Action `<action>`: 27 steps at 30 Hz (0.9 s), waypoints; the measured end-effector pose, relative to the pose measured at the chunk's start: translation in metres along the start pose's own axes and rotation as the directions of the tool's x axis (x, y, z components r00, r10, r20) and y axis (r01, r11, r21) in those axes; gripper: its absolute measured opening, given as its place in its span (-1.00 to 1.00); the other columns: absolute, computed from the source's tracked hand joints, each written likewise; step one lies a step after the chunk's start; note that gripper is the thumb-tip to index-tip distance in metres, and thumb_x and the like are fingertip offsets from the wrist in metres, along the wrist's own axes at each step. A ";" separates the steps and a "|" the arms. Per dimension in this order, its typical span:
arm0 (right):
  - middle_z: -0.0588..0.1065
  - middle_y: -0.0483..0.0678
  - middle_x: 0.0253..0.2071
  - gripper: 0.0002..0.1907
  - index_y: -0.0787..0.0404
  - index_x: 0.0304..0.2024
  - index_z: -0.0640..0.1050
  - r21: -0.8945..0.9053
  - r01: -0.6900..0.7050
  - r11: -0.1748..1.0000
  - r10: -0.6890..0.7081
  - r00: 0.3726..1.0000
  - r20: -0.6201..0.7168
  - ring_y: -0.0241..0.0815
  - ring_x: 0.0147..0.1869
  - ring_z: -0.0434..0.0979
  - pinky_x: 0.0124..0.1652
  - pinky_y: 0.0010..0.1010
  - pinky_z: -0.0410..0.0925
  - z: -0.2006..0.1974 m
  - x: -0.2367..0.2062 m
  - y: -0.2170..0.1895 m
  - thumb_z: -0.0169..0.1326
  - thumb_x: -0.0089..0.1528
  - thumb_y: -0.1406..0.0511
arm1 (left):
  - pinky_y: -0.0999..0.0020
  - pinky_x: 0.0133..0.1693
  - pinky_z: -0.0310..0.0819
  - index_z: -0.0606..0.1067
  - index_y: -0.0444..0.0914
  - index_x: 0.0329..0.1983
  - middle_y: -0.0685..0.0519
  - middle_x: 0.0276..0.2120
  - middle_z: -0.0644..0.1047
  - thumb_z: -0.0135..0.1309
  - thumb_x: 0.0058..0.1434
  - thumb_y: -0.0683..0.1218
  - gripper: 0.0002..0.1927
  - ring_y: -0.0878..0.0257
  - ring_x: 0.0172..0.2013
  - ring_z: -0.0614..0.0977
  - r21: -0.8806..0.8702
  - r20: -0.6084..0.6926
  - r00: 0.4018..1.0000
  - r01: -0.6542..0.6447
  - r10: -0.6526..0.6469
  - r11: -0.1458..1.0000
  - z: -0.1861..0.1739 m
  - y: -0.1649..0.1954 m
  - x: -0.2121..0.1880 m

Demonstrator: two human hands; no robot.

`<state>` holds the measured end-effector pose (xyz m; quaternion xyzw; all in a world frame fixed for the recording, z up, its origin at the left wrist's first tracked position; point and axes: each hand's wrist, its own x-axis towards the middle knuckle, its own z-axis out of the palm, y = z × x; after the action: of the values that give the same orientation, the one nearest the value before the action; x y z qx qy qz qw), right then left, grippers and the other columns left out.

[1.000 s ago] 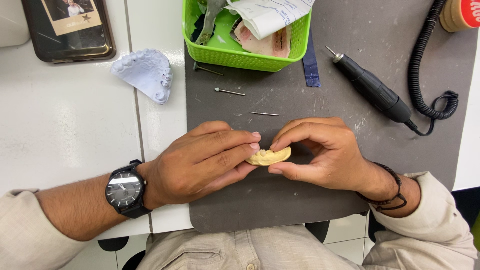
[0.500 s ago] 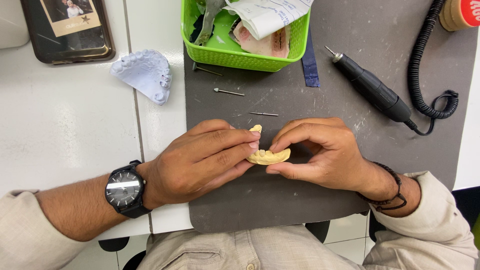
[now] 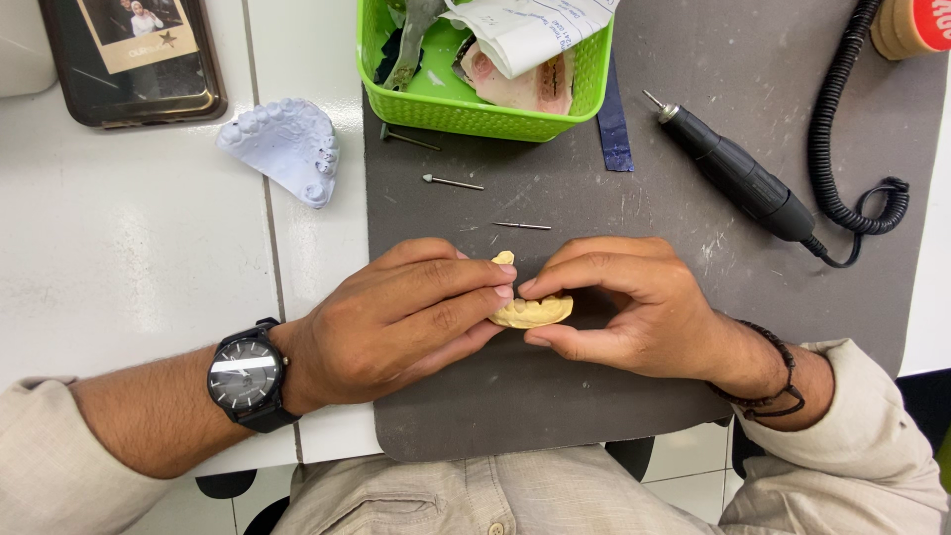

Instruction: The person holds a yellow dental prosthesis and turns it over in their hands, then uses a rotary grinding tool to grind and trim its surface and edges. They continue rotating the prosthesis and working on different areas, setting the tool down and handling the prosthesis by hand at the end.

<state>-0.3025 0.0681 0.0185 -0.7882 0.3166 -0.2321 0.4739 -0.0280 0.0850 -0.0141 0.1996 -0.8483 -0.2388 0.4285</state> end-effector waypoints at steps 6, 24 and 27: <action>0.60 0.01 -0.18 -0.59 0.26 0.00 0.58 -0.181 0.195 0.964 -0.198 0.980 0.005 -0.16 -0.15 0.67 -0.22 -0.44 0.50 -0.002 0.000 0.008 0.41 0.13 0.41 | 0.18 0.09 0.56 0.52 -0.45 0.07 -0.21 0.09 0.57 0.38 0.25 -0.23 -0.61 0.07 0.06 0.66 -0.006 -0.011 1.000 0.003 -0.003 1.000 0.007 -0.006 0.001; 0.59 0.01 -0.18 -0.57 0.29 0.02 0.55 -0.149 0.135 0.980 -0.141 0.990 -0.027 -0.20 -0.17 0.66 -0.25 -0.48 0.49 -0.005 -0.004 0.013 0.41 0.15 0.35 | 0.19 0.09 0.57 0.53 -0.41 0.06 -0.18 0.09 0.57 0.40 0.23 -0.22 -0.60 0.07 0.03 0.66 -0.009 -0.017 0.999 0.029 -0.029 1.000 0.011 -0.007 0.000; 0.59 0.00 -0.18 -0.61 0.27 -0.01 0.57 -0.191 0.198 0.961 -0.200 0.980 0.005 -0.16 -0.16 0.65 -0.24 -0.44 0.49 -0.005 -0.002 0.012 0.40 0.15 0.38 | 0.19 0.09 0.57 0.53 -0.42 0.06 -0.18 0.09 0.56 0.40 0.22 -0.23 -0.60 0.07 0.04 0.66 -0.009 -0.016 1.000 0.024 -0.024 1.000 0.011 -0.007 0.000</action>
<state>-0.3104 0.0624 0.0092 -0.8561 0.2598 -0.2527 0.3684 -0.0362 0.0813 -0.0238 0.2099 -0.8413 -0.2461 0.4331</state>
